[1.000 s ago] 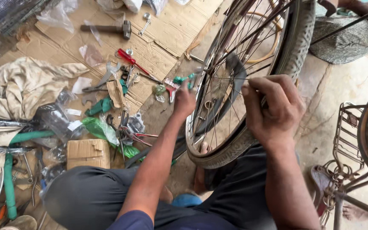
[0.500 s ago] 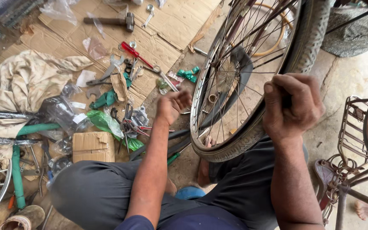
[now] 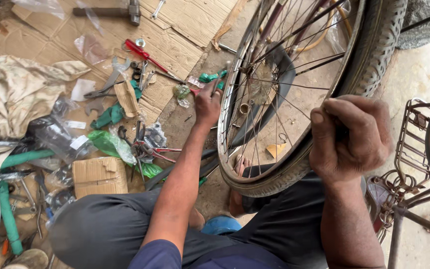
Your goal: The person sits on the floor and manipulates a bicycle inner tube, inspecting it and attempting to fit it into the tire. They then lift the bicycle wheel and work on seating the tire onto the rim, using their hands to push the tire bead over the rim edge.
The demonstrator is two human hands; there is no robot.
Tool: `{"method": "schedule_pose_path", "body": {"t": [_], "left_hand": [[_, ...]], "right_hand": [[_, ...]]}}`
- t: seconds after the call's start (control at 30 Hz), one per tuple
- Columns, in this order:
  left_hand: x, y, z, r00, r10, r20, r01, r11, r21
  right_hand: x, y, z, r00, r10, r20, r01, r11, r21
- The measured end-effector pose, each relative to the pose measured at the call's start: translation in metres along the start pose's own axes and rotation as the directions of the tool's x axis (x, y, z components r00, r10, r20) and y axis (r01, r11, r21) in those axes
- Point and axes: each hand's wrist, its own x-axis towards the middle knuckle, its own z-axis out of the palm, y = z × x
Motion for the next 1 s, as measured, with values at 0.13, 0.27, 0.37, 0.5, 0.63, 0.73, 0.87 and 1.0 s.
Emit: {"method": "schedule_pose_path", "body": {"t": [0.13, 0.27, 0.37, 0.5, 0.63, 0.73, 0.87, 1.0], "left_hand": [[0.001, -0.004, 0.016, 0.929, 0.371, 0.017, -0.364, 0.902, 0.231], [-0.003, -0.006, 0.018, 0.934, 0.358, 0.018, -0.356, 0.919, 0.171], [-0.004, -0.002, 0.016, 0.908, 0.419, -0.006, -0.407, 0.885, 0.228], [-0.002, 0.009, 0.015, 0.949, 0.309, 0.058, -0.311, 0.897, 0.313], [-0.016, 0.007, 0.012, 0.967, 0.232, 0.104, -0.254, 0.917, 0.308], [-0.023, -0.004, 0.001, 0.983, 0.061, 0.171, -0.085, 0.987, 0.136], [-0.034, -0.02, -0.014, 0.877, -0.431, 0.212, 0.325, 0.858, 0.397], [-0.032, -0.004, -0.021, 0.857, -0.485, 0.175, 0.369, 0.813, 0.45]], "right_hand": [[0.002, -0.002, -0.001, 1.0, 0.008, 0.012, -0.009, 1.0, 0.009], [0.004, -0.002, 0.003, 1.0, -0.013, 0.008, 0.013, 1.0, 0.017], [0.006, -0.003, 0.007, 1.0, -0.02, 0.002, 0.02, 0.999, 0.028], [0.009, -0.006, 0.009, 0.999, -0.03, -0.012, 0.031, 0.999, 0.036], [0.01, -0.007, 0.007, 1.0, -0.023, 0.0, 0.023, 0.998, 0.058], [0.006, -0.016, 0.004, 1.0, 0.009, -0.01, -0.009, 0.999, 0.041], [0.013, -0.019, 0.01, 0.999, -0.039, -0.017, 0.039, 0.999, 0.022], [0.021, -0.022, 0.013, 0.992, -0.116, -0.054, 0.112, 0.992, -0.063]]}}
